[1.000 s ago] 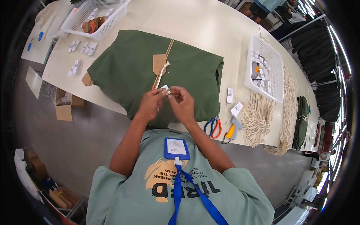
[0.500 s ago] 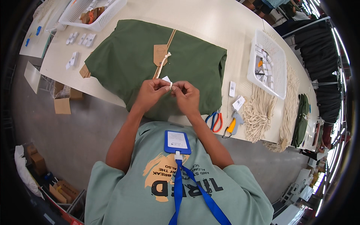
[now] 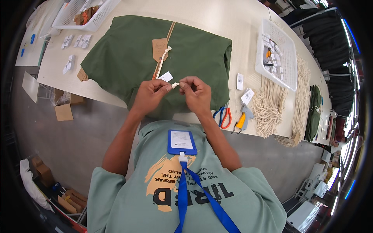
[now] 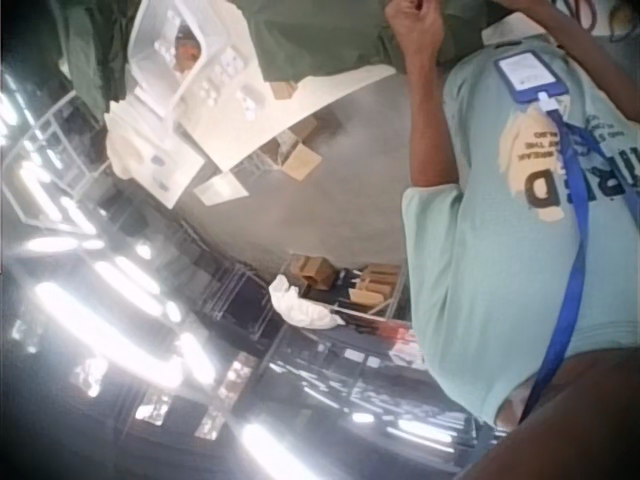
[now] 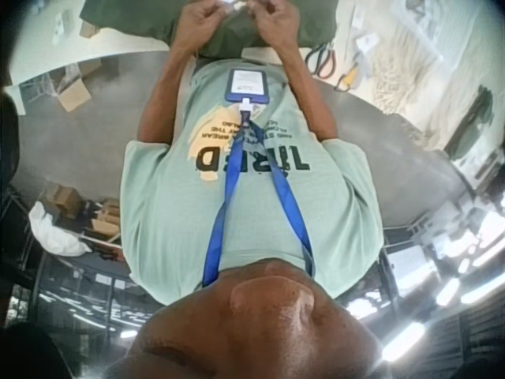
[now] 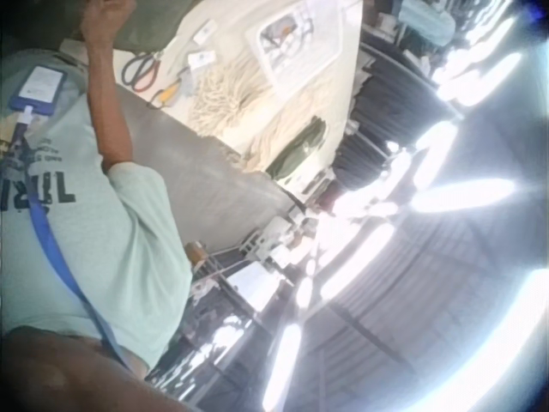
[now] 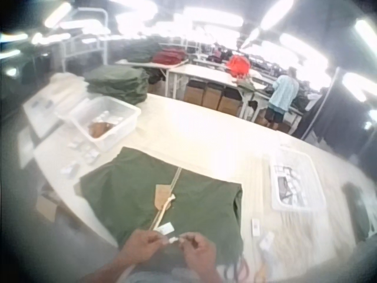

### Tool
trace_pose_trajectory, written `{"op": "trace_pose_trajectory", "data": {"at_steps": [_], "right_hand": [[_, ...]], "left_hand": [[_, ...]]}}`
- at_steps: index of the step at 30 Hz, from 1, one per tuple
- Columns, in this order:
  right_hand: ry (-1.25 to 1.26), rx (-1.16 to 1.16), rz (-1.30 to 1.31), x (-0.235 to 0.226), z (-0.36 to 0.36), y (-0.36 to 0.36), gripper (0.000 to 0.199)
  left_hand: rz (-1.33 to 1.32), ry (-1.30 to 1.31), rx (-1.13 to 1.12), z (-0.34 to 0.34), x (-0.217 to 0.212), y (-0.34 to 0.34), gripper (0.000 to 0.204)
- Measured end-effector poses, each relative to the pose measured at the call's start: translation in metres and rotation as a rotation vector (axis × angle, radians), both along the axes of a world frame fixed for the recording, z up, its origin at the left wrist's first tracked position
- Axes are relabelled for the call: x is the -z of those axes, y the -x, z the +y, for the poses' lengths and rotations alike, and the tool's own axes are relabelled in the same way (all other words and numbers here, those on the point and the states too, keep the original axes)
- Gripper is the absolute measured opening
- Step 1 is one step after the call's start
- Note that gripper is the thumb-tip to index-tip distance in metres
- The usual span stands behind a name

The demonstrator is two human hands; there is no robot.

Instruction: The person assembles a green drawstring bag by threading a white rope through the top hem, tying a knot, and attaching a tag with a hot glue gun. They then fold the bag and place it on the table.

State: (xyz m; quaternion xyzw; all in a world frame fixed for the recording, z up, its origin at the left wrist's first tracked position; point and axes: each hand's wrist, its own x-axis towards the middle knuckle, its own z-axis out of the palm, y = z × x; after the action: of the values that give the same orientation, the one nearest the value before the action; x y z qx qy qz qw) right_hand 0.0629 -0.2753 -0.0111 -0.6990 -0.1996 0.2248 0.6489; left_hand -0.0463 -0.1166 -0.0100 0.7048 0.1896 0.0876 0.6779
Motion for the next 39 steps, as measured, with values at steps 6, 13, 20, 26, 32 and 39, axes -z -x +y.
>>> {"op": "trace_pose_trajectory", "data": {"at_steps": [6, 13, 20, 26, 32, 39], "right_hand": [[-0.006, -0.103, -0.426, -0.019, -0.002, 0.009, 0.033], [0.279, -0.268, -0.582, -0.019, 0.007, 0.029, 0.021], [0.488, -0.094, -0.455, -0.023, 0.008, 0.078, 0.019], [0.631, 0.177, -0.291, -0.038, 0.024, 0.121, 0.023], [0.561, 0.4, -0.227, -0.044, 0.036, 0.159, 0.019], [0.244, 0.539, -0.1, -0.034, 0.03, 0.174, 0.014]], "left_hand": [[0.11, 0.144, 0.012, 0.008, -0.003, 0.001, 0.017], [0.189, 0.112, 0.284, 0.033, 0.006, 0.005, 0.026], [-0.051, -0.205, 0.167, 0.009, 0.036, -0.006, 0.049], [-0.303, -0.496, 0.151, 0.016, 0.037, -0.007, 0.049], [-0.483, -0.492, 0.231, 0.024, 0.028, 0.001, 0.049], [0.026, -0.091, 0.711, 0.057, -0.006, 0.013, 0.032]]}}
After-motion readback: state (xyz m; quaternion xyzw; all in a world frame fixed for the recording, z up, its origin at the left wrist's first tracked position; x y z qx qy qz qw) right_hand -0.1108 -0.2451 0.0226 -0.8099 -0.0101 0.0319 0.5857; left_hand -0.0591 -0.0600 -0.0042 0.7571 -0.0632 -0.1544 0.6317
